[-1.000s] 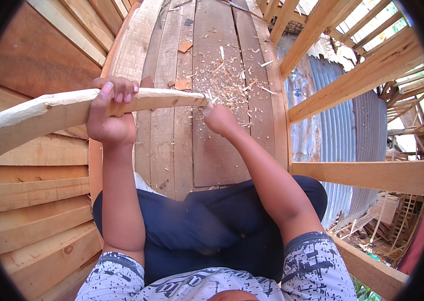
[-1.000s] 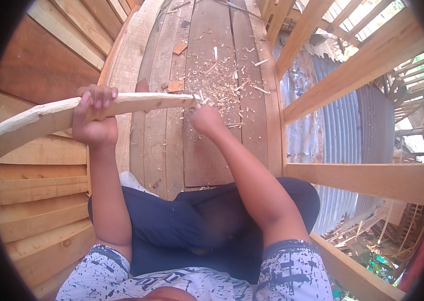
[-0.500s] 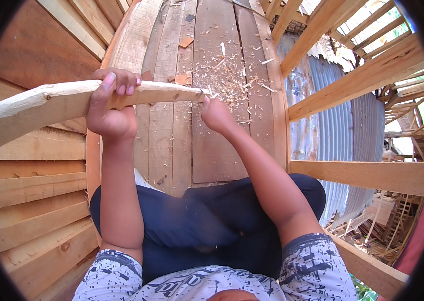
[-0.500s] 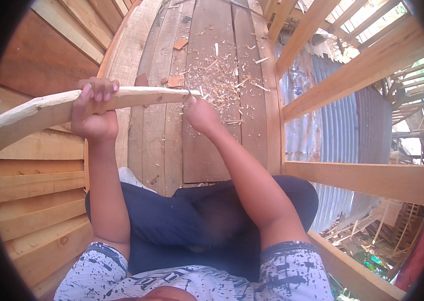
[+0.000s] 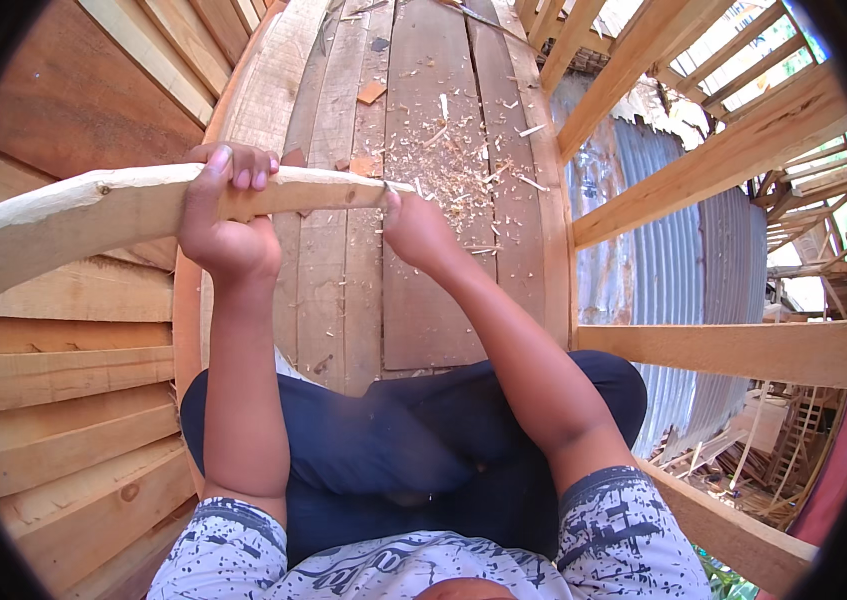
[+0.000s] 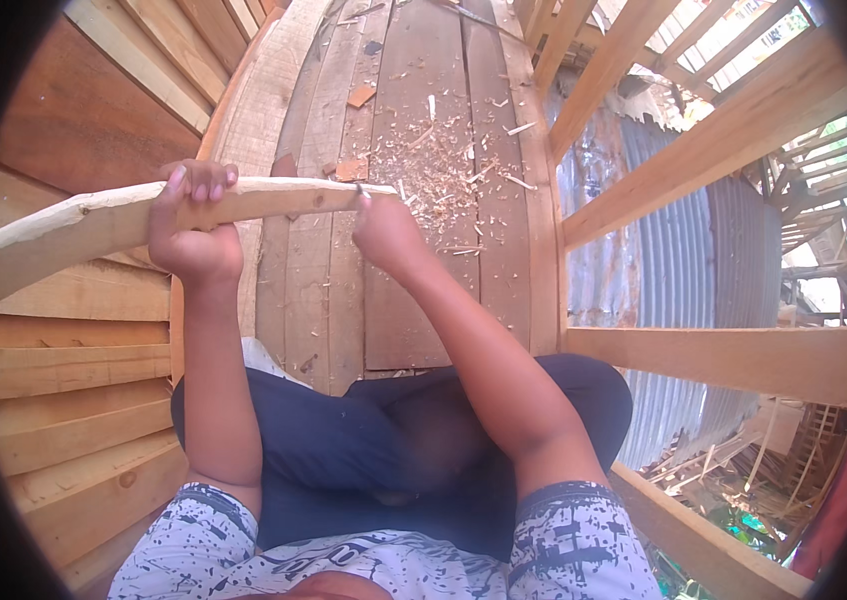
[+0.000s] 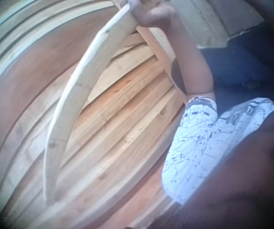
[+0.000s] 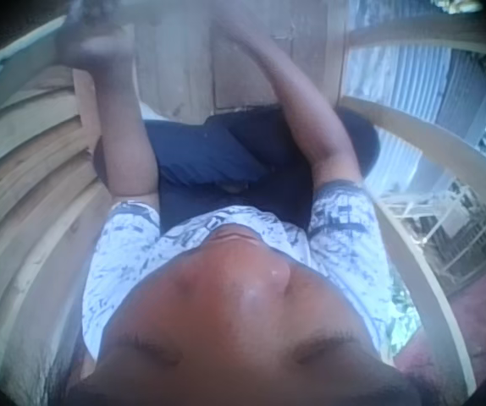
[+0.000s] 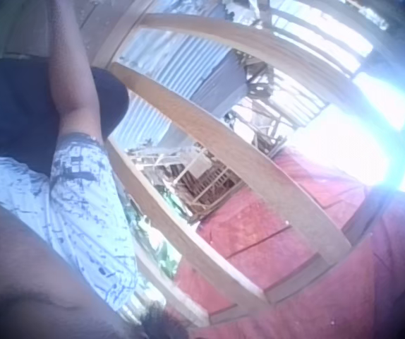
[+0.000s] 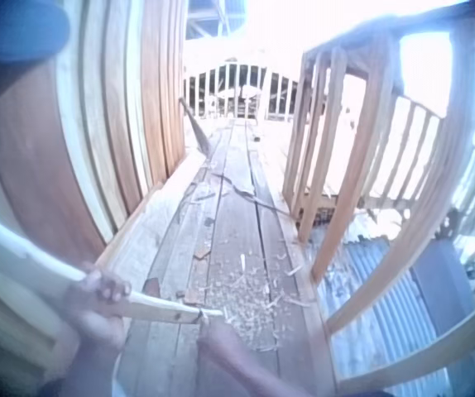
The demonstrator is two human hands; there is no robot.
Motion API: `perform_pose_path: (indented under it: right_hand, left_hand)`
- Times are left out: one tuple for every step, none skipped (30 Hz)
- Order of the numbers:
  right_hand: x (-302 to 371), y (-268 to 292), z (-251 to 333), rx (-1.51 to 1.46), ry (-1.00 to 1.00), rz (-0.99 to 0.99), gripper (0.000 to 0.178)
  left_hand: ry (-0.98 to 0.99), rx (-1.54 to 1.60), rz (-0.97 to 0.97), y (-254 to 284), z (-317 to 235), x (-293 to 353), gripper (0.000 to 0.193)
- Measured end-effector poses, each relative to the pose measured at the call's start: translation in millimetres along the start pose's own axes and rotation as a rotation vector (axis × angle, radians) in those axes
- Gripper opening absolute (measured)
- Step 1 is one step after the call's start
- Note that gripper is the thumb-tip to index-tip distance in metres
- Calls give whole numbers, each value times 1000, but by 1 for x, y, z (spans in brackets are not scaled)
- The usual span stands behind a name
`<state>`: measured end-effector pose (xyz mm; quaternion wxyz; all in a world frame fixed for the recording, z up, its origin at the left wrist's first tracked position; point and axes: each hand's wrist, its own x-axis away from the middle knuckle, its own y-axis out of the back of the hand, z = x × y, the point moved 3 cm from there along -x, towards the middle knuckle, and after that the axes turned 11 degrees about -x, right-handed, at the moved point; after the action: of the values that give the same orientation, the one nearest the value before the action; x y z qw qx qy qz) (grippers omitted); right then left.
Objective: The person sits cross-legged on a wooden floor and uses a knife to carve a long, curved piece of wood. They hold the wood with their left hand and repeatedly scrape the surface with the knife in their right hand, producing wood shavings that accumulate on the floor.
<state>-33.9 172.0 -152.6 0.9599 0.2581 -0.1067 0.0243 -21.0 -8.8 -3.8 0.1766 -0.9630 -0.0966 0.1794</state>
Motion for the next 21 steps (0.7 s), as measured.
perform_pose_path:
  right_hand:
    - [9,1,22,20,79,19,47]
    - [17,1,32,39,148,33,47]
    - [15,-2,27,6,200,-18,46]
    - [11,-2,7,8,130,-30,46]
    - [2,-1,-22,10,66,-52,46]
    - [-6,-1,-42,8,5,-72,45]
    - [-11,-1,-47,-16,2,-56,45]
    - [-6,-1,-24,4,25,-7,45]
    - [0,1,0,23,48,42,45]
    - [8,6,13,48,55,76,45]
    - [8,4,14,26,99,32,45]
    - [8,-1,16,4,142,-12,45]
    - [11,-3,16,-18,181,-54,46]
    - [6,-3,-3,-16,117,-52,46]
    - [-4,-3,-38,-13,53,-62,46]
    - [-6,0,-34,-15,1,-52,47]
    - [-7,-2,-31,-117,-156,21,48]
    - [-8,0,-21,-66,-49,12,48]
    - [2,3,2,-14,55,19,49]
    - [9,5,12,38,149,14,49]
    - [7,1,7,25,126,-3,49]
  left_hand:
    - [-11,0,7,3,0,1,18]
    - [-5,-1,-9,3,0,3,18]
    - [1,-2,-26,2,-1,3,18]
    - [6,4,-36,-3,-3,3,18]
    - [11,9,-28,-8,-1,3,18]
    - [12,10,-20,-12,1,2,18]
    - [11,6,-14,-12,3,1,18]
    - [0,-5,-11,-6,1,2,18]
    - [-11,-15,-7,-1,-1,2,18]
    - [-7,-13,8,0,0,4,18]
    - [-8,-6,5,0,0,4,18]
    - [-8,0,1,0,-1,2,18]
    - [-4,6,-6,0,-2,3,18]
    - [8,-2,-13,-3,-2,4,18]
    - [18,-1,-13,-10,0,4,17]
    - [17,-15,-29,-8,1,3,17]
    - [6,-14,-10,-7,1,2,17]
    - [-6,-13,10,-5,0,2,17]
    - [-13,-19,15,0,0,4,17]
    - [-14,-18,24,0,-1,5,17]
    - [-16,-18,32,-1,-3,4,17]
